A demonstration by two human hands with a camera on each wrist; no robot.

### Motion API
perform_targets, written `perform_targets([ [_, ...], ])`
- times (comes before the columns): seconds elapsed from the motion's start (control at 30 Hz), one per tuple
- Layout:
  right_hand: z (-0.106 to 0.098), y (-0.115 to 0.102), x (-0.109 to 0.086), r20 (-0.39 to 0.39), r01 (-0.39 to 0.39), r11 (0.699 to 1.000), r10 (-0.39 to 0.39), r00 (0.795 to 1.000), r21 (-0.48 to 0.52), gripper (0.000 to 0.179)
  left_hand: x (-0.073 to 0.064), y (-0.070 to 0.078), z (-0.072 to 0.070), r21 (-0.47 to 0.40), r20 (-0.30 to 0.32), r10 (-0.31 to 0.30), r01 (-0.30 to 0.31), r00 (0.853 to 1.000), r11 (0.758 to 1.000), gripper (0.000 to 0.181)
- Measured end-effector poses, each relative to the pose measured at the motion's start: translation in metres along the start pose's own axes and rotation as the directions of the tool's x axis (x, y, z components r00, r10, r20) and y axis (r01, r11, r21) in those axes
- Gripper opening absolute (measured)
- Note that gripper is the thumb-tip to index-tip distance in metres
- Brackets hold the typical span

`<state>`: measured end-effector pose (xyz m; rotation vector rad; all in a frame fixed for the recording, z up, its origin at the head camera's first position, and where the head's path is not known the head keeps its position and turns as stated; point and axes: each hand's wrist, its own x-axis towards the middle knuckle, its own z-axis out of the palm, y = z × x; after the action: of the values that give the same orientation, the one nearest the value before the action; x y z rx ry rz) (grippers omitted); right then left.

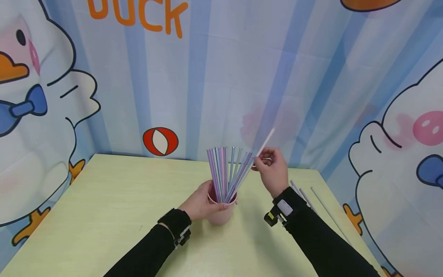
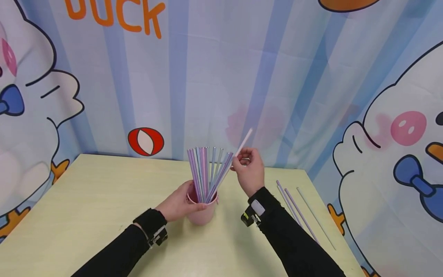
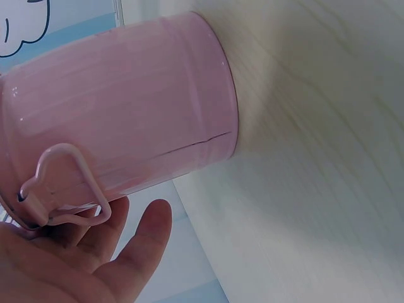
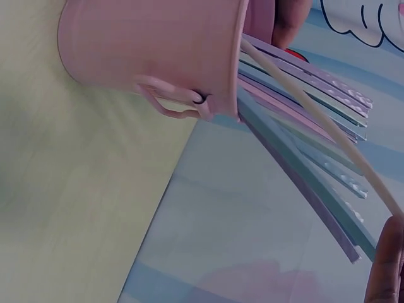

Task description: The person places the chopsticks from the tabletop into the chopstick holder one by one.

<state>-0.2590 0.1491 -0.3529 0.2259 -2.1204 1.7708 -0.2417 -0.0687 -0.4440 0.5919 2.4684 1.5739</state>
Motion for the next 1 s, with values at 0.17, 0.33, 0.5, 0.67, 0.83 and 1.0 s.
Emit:
perform_targets([
  [0.17,0.003,0.01,-0.005,0.016,-0.017,1.0,0.017,1.0,-0.025,0.028,0.0,0.0,0.0,-0.013,0.006,-0.003,0.003,1.0,1.0,0.084],
  [0.33,0.005,0.019,-0.009,0.029,-0.032,0.998,0.034,0.999,-0.052,0.027,0.0,0.0,0.0,-0.019,0.008,0.01,-0.01,1.0,1.0,0.083],
  [0.5,0.008,0.027,-0.014,0.037,-0.048,0.995,0.052,0.998,-0.086,0.027,0.0,-0.001,0.001,-0.009,0.005,0.012,-0.012,1.0,1.0,0.082],
  [0.67,0.01,0.034,-0.018,0.054,-0.057,0.992,0.064,0.996,-0.114,0.027,0.0,-0.002,0.001,-0.012,0.005,0.011,-0.011,1.0,1.0,0.082],
  [0.83,0.013,0.038,-0.021,0.054,-0.058,0.99,0.066,0.996,-0.126,0.027,0.001,-0.002,0.001,-0.008,0.003,-0.003,0.003,1.0,1.0,0.085],
  [1.0,0.016,0.042,-0.024,0.062,-0.081,0.987,0.09,0.994,-0.141,0.027,0.001,-0.002,0.0,-0.005,0.003,-0.001,0.001,1.0,1.0,0.084],
])
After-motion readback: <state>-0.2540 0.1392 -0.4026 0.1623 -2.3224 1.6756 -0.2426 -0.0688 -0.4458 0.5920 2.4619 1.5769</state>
